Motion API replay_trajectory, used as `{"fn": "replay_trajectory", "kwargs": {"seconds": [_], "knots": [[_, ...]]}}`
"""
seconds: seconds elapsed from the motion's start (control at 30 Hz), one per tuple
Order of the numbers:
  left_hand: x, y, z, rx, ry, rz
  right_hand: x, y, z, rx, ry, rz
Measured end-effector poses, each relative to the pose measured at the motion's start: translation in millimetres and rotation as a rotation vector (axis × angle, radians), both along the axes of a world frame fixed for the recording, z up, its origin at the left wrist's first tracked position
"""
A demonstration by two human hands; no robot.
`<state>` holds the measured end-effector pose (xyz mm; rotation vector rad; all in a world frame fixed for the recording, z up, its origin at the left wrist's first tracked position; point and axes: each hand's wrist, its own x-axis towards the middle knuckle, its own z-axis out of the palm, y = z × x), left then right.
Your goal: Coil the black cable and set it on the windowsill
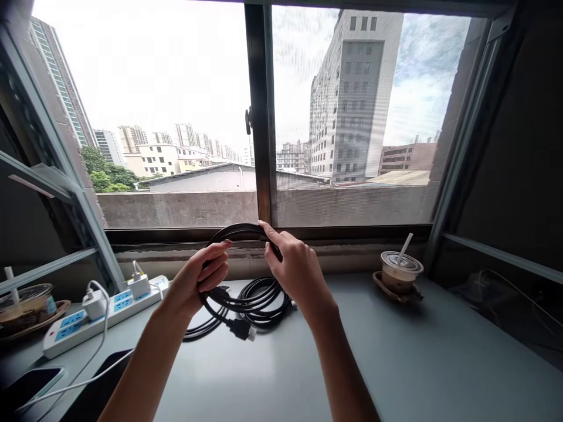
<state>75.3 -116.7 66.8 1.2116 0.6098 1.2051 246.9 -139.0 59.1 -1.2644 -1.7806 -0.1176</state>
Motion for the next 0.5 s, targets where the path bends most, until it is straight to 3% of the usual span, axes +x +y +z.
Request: {"fn": "replay_trajectory", "kwargs": {"seconds": [0.5], "knots": [[19.8, -12.3, -10.1, 0.074, 0.039, 0.015, 19.0, -10.8, 5.3, 0.279, 0.009, 0.005]]}}
